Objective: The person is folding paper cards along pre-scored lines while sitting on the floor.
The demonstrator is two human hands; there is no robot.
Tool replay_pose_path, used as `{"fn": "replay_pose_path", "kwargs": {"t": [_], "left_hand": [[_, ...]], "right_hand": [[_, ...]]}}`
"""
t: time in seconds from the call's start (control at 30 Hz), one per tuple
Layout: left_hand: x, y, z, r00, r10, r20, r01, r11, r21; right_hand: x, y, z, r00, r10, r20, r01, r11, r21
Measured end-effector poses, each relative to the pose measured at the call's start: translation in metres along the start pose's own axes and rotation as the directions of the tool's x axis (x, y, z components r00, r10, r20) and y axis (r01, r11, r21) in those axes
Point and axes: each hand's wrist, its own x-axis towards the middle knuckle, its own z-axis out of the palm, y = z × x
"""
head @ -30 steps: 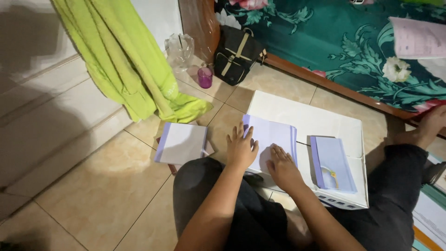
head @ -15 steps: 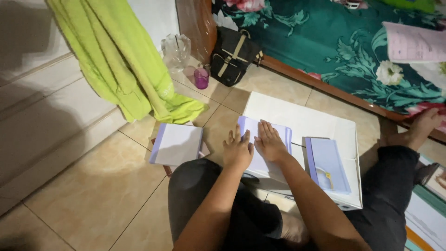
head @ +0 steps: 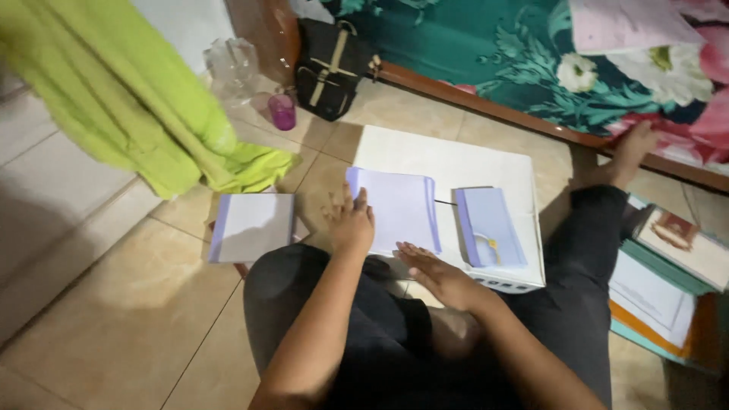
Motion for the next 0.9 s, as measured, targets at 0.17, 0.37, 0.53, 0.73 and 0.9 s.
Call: {"fn": "replay_pose_path", "kwargs": {"t": [0.17, 0.37, 0.53, 0.73, 0.9], "left_hand": [[-0.008, 0.049, 0.028, 0.957, 0.191, -0.218, -0.178, 0.981, 0.077], [-0.005, 0.138, 0.094, 0.881, 0.418, -0.222, -0.446, 0.890, -0.091], [-0.003, 0.171, 0.114, 0.946, 0.318, -0.070, -0.324, 0.938, -0.125], [-0.033, 0.182, 0.069, 0.953, 0.281, -0.111, -0.298, 0.932, -0.204], [-0.048, 0.189, 0.027, 0.977, 0.181, 0.117, -0.059, 0.746, -0.663]], "right_hand": [[-0.042, 0.104, -0.014, 0.825, 0.251, -0.506, -0.353, 0.929, -0.114], [-0.063, 0.182, -0.017, 0.716, 0.360, -0.598, -0.560, 0.807, -0.186], [-0.066, 0.172, -0.020, 0.724, 0.388, -0.570, -0.510, 0.858, -0.065], [-0.065, 0.175, -0.018, 0.753, 0.356, -0.554, -0.508, 0.849, -0.145], [-0.060, 0.173, -0.017, 0.719, 0.375, -0.585, -0.565, 0.806, -0.178]]}}
